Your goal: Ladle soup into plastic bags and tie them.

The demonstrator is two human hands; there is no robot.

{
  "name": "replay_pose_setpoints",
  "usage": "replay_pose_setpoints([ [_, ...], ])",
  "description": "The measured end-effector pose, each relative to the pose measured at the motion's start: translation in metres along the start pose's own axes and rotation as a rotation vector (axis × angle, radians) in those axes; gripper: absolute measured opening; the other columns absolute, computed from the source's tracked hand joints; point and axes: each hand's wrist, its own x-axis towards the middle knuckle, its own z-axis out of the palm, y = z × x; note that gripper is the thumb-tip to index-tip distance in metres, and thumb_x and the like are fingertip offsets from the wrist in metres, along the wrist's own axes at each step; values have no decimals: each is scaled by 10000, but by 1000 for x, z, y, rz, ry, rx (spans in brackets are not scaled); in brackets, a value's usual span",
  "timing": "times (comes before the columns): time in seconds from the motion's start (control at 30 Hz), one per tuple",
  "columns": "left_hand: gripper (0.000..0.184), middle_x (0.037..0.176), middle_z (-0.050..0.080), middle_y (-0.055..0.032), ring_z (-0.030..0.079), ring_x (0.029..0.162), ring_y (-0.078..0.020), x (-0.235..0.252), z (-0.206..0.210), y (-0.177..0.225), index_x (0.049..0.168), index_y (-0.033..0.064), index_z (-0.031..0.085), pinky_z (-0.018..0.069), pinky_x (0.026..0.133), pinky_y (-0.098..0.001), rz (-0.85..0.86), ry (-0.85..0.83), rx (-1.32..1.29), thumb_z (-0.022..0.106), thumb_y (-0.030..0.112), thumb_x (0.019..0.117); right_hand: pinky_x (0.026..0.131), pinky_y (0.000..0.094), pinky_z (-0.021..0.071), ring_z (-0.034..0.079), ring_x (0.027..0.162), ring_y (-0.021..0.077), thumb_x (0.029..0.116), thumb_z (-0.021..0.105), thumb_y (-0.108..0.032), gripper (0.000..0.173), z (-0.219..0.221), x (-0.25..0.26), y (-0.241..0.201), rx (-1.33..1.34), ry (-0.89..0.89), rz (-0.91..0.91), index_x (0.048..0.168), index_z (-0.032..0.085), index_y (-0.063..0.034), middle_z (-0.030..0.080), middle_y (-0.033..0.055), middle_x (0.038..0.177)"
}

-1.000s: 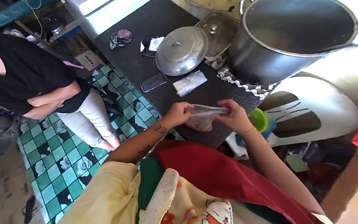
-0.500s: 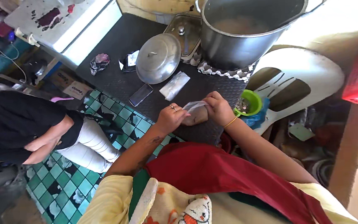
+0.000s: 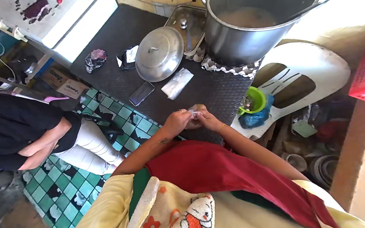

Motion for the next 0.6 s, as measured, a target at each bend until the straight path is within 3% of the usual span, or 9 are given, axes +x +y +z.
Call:
replay_pose_setpoints([
  [0.1, 152, 960, 726, -143, 725, 916, -258, 1, -3, -3, 934, 12, 759, 603, 827, -413, -3, -15, 45, 650, 105, 985, 1144, 524, 396, 529, 1334, 373, 1115, 411, -174, 365, -6, 1, -4, -180, -44, -33, 1235, 660, 65, 584, 266, 1371],
  [0.2, 179, 948, 743, -125, 728, 937, -274, 2, -6, -8, 921, 40, 772, 595, 842, -440, 33, 5, 135, 656, 159, 986, 1118, 541, 424, 570, 1289, 385, 1123, 408, -180, 366, -15, 0, -18, -272, -25, 20, 1259, 648, 61, 594, 271, 1358],
  [0.3, 179, 927, 751, -113, 723, 939, -273, 9, -14, -11, 894, 45, 768, 579, 871, -424, 70, 77, 150, 679, 178, 972, 878, 481, 589, 703, 981, 301, 1117, 424, -184, 339, -34, -5, -40, -260, 125, -7, 1280, 641, 19, 633, 225, 1270],
  [0.37, 166, 914, 754, -103, 722, 943, -260, 15, -20, -10, 886, 49, 773, 577, 881, -402, 105, 148, 135, 695, 174, 960, 749, 417, 609, 707, 813, 238, 1110, 440, -157, 311, -46, -8, -53, -204, 163, -53, 1249, 647, 28, 675, 197, 1138],
  [0.43, 170, 890, 750, -102, 724, 931, -248, 20, -26, -8, 867, 44, 768, 579, 875, -379, 169, 219, 119, 707, 177, 954, 703, 372, 607, 714, 749, 191, 1117, 426, -152, 296, -51, -13, -65, -169, 161, -72, 1201, 653, 20, 723, 154, 991],
  [0.53, 154, 896, 744, -126, 725, 880, -216, 26, -35, 3, 896, 12, 770, 590, 839, -342, 248, 288, 16, 710, 142, 953, 709, 306, 616, 713, 741, 121, 1112, 422, -145, 284, -55, -22, -72, -69, 202, -207, 1134, 653, 19, 725, 93, 923],
  [0.6, 128, 906, 741, -143, 721, 864, -193, 27, -39, 13, 909, -7, 774, 593, 820, -307, 264, 324, -84, 725, 106, 939, 702, 274, 618, 708, 714, 82, 1113, 383, -148, 280, -52, -27, -73, 93, 210, -246, 1070, 634, -32, 728, 25, 882],
])
